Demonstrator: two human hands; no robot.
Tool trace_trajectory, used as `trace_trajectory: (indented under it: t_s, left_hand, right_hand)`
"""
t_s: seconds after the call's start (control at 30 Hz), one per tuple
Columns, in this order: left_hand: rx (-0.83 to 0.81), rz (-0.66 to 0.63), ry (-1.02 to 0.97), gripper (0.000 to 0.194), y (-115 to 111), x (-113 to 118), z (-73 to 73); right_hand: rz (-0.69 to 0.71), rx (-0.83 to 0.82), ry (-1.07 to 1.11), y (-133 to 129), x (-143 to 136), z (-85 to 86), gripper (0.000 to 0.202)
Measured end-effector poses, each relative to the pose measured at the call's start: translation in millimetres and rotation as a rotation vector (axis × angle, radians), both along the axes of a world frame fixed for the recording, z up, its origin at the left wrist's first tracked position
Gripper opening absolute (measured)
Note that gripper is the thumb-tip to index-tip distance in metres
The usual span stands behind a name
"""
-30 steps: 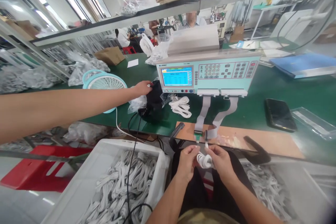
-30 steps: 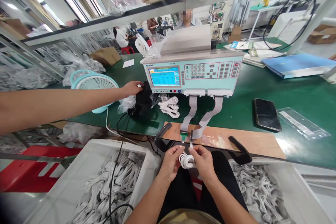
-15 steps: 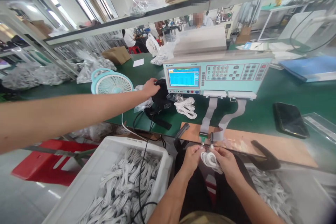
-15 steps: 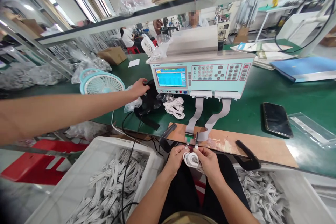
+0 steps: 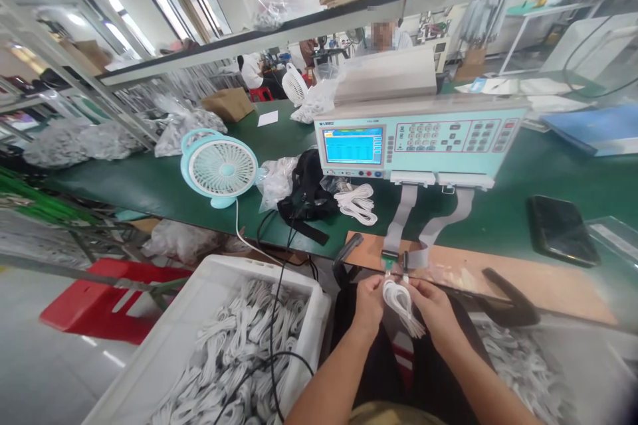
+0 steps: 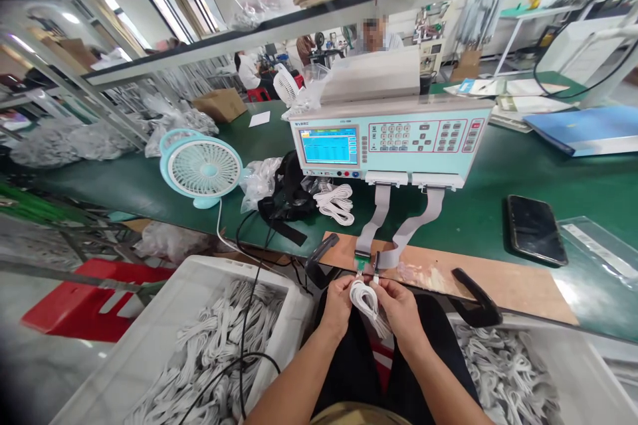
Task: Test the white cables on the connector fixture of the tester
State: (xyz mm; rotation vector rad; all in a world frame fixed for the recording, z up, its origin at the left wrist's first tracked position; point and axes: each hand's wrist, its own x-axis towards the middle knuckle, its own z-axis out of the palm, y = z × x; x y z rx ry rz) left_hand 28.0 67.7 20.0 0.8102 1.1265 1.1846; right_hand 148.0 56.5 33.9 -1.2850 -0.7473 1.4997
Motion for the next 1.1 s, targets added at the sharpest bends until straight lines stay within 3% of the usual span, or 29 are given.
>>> trace_trajectory:
  t_s: [0.27, 0.43, 0.6, 0.9, 1.1]
  left_hand:
    - [0.056, 0.019, 0.149, 0.042, -0.7, 0.5, -12.5]
    - [0.125, -0.001, 0.085, 0.042, -1.3, 0.7, -6.3]
    - [0.095, -0.01, 0.005, 0.045, -1.4, 5.3, 2.5]
    - [0.076, 0.023, 0.017, 0.047, 3.9, 9.7, -9.5]
    - [0.115, 0.099, 0.109, 0.043, 7.1, 17.2, -1.7]
  right_hand:
    - [0.023, 0.007, -0.024, 1.1, -2.9, 1.2, 0.039]
    - [0.026, 0.029, -0.063, 2.6, -4.0, 0.3, 0.039]
    - [0.023, 0.067, -0.12, 2.7, 0.4, -2.9, 0.038]
    - [-0.036, 0.018, -0.134, 4.2, 1.1, 4.4, 0.035]
    - [-0.069, -0.023, -0.101, 6.7, -5.8, 10.0, 0.032]
